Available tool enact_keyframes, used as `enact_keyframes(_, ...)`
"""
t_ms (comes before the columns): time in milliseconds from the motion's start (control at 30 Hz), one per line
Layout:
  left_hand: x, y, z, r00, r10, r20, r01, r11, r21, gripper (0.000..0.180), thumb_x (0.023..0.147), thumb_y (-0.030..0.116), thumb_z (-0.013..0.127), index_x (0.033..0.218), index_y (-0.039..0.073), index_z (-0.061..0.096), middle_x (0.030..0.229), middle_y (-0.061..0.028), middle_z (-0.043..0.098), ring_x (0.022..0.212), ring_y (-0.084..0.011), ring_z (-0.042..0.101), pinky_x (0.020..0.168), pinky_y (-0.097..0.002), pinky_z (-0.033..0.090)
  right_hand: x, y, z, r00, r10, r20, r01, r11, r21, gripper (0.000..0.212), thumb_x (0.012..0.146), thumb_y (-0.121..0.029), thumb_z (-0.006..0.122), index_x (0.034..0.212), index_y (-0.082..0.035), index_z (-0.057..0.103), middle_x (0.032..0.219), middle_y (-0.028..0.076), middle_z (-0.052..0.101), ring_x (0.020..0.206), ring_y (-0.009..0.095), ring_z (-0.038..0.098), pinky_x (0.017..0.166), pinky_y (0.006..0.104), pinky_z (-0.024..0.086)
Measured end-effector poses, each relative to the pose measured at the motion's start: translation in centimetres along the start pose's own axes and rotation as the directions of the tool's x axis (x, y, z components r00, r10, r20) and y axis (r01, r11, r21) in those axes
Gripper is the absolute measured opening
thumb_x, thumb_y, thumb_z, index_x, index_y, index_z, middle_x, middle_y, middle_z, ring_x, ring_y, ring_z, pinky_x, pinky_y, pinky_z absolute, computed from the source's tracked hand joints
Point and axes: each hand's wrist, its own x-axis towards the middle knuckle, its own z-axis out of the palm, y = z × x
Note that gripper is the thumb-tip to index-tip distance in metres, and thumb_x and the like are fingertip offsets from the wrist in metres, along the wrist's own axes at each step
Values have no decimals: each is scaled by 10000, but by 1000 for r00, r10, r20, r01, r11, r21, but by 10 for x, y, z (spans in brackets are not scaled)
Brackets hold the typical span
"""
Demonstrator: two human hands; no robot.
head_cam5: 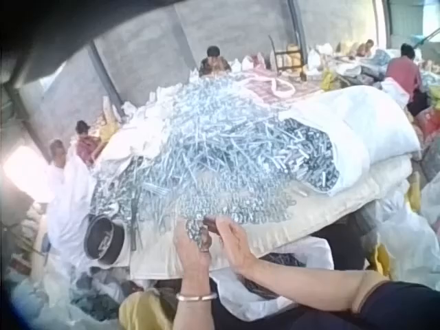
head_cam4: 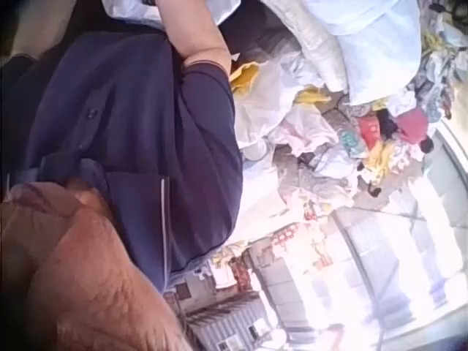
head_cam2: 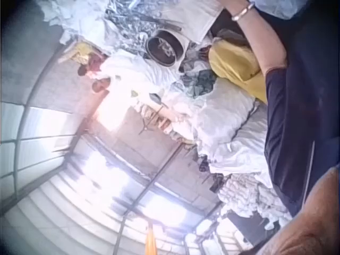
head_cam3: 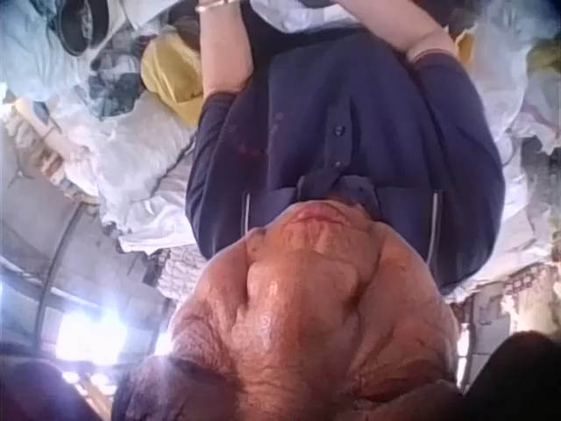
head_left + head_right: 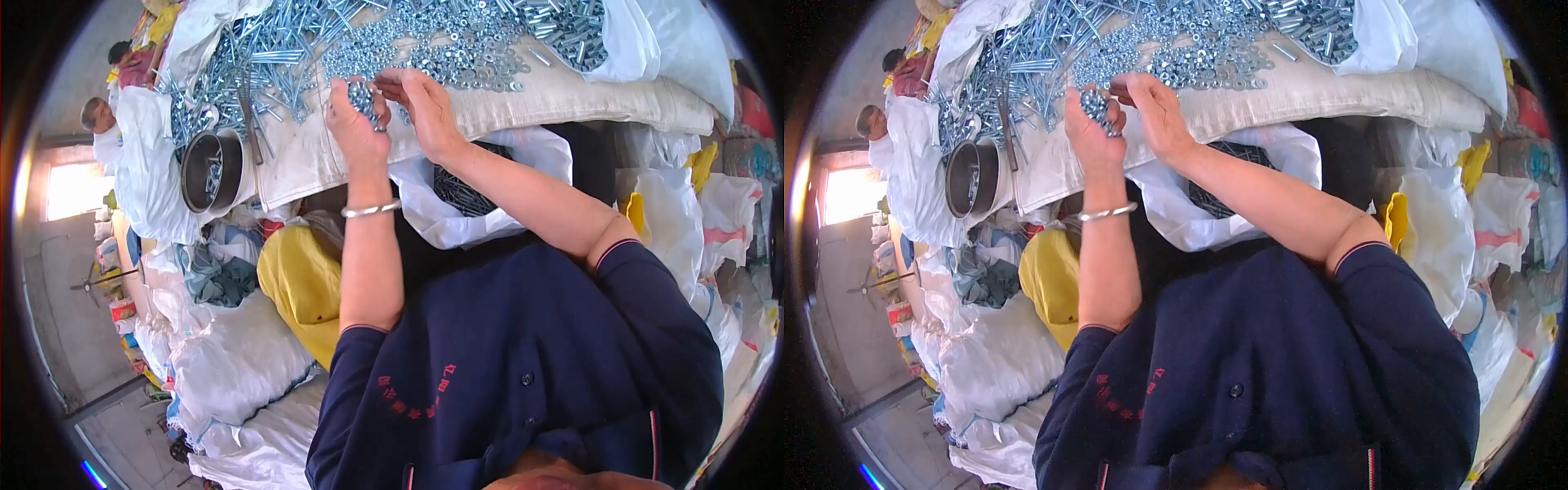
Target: The person assembles washers and nuts onto long metal bolts by hand, picking up components from sacks and threading them onto the bolts.
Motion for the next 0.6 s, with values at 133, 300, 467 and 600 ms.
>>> enact_keyframes(133, 18, -28, 16, 921, 288, -264, -240, 950, 198, 342, 965, 379, 547, 883, 49, 580, 717, -51, 582, 499, -138, 520, 436, -237, 390, 23, 10, -2, 993, -2, -122, 2, 1000, -3, 446, 1053, -355, 415, 1226, 24, 575, 1189, 110, 630, 1095, 194, 597, 959, 303, 463)
enact_keyframes(300, 27, -40, 8, 862, 471, -187, -367, 835, 411, 313, 939, 330, 560, 870, 32, 624, 814, -63, 636, 726, -137, 596, 618, -271, 491, 38, 7, 5, 999, -23, -25, 14, 954, -301, 412, 1035, -346, 444, 1094, 3, 654, 1005, 74, 681, 933, 135, 624, 862, 277, 492)
enact_keyframes(467, 37, -44, 3, 828, 542, -145, -410, 761, 504, 280, 944, 283, 550, 848, 38, 647, 821, -34, 628, 744, -125, 581, 651, -264, 471, 45, 18, 1, 995, -95, -41, 75, 934, -348, 382, 1027, -318, 452, 1067, -2, 664, 952, 78, 681, 884, 139, 622, 837, 278, 504)
enact_keyframes(600, 41, -48, -8, 827, 549, -123, -437, 764, 475, 260, 950, 256, 552, 867, 36, 662, 833, -27, 638, 760, -120, 577, 670, -271, 468, 46, 16, 5, 990, -142, -11, 128, 925, -358, 355, 1025, -296, 460, 1079, -7, 660, 956, 78, 684, 880, 143, 624, 833, 276, 505)
